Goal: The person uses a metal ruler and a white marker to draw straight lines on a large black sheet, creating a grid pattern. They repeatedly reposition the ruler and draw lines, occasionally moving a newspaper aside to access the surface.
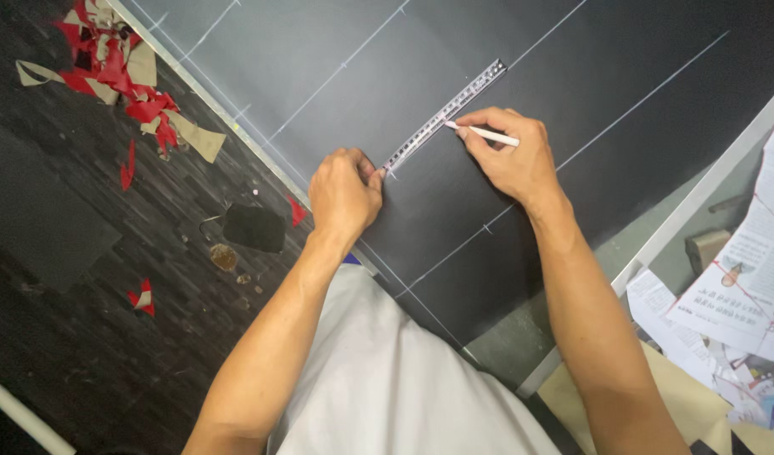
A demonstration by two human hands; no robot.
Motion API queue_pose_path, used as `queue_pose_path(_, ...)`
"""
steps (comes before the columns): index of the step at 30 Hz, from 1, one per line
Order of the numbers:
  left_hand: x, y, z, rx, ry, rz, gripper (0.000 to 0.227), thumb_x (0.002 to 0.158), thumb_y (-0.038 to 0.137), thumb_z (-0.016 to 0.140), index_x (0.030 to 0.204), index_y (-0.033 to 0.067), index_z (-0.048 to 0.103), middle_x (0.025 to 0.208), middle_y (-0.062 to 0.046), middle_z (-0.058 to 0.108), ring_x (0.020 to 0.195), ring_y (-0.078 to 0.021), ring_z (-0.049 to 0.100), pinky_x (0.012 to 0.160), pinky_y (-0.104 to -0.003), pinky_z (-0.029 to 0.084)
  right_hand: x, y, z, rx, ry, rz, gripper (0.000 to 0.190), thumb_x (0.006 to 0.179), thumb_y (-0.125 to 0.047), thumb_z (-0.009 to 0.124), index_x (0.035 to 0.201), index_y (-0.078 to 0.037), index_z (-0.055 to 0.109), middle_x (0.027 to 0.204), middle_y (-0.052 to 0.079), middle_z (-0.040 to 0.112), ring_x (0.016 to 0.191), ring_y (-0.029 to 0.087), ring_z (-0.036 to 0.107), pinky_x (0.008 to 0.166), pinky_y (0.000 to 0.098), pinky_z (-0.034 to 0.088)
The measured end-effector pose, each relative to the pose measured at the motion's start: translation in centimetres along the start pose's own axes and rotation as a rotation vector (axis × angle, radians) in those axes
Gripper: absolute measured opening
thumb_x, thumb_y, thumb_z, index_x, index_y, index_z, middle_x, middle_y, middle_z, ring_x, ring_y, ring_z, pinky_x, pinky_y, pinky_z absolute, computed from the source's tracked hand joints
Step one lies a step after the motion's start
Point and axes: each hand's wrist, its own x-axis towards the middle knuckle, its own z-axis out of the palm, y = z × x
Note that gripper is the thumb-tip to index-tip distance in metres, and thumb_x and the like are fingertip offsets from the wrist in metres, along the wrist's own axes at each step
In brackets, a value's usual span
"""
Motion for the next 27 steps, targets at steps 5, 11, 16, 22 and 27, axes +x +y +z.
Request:
queue_pose_path(5,-0.1,0.7,-0.7,-0.022,-0.039,-0.057,0.022,0.08,0.016,0.083,0.075,0.0042,0.066,0.084,-0.013,0.066,0.082,-0.0337,0.065,0.073,-0.048,0.05,0.0,0.2,-0.5,0.015,-0.038,0.051,0.017,0.093,-0.018,0.077,0.109,-0.012,0.08,0.089,0.004,0.074,0.073,0.01,0.064,0.066,0.0256,0.049)
queue_pose_path(11,-0.1,0.8,-0.7,-0.016,-0.013,-0.021,0.023,0.079,0.016,0.084,0.074,0.0039,0.066,0.083,-0.014,0.066,0.081,-0.0339,0.065,0.072,-0.048,0.05,0.2,0.3,-0.7,-0.008,-0.049,0.023,0.016,0.094,-0.019,0.076,0.106,-0.009,0.079,0.086,0.003,0.074,0.071,0.01,0.064,0.064,0.0261,0.049)
queue_pose_path(16,0.2,0.8,-0.8,-0.018,-0.009,-0.033,0.022,0.079,0.016,0.084,0.074,0.004,0.066,0.083,-0.014,0.066,0.081,-0.0345,0.064,0.073,-0.048,0.05,0.7,-0.1,-0.4,-0.012,-0.027,0.023,0.015,0.093,-0.019,0.077,0.105,-0.01,0.08,0.081,0.004,0.073,0.071,0.01,0.064,0.064,0.0271,0.049)
queue_pose_path(22,0.1,0.8,-0.8,-0.006,-0.027,-0.013,0.021,0.079,0.016,0.083,0.075,0.0041,0.066,0.083,-0.013,0.066,0.082,-0.0344,0.065,0.073,-0.048,0.05,0.5,2.0,-1.9,0.007,-0.026,0.032,0.013,0.094,-0.016,0.076,0.104,-0.008,0.078,0.088,0.004,0.076,0.078,0.01,0.067,0.069,0.0259,0.051)
queue_pose_path(27,0.3,1.0,-1.0,-0.007,-0.077,-0.08,0.02,0.08,0.017,0.082,0.074,0.005,0.067,0.083,-0.012,0.067,0.081,-0.0328,0.065,0.074,-0.048,0.05,2.1,4.5,-5.8,0.067,0.214,-0.041,0.012,0.102,-0.01,0.074,0.111,-0.002,0.076,0.101,0.005,0.076,0.091,0.008,0.068,0.08,0.0236,0.054)
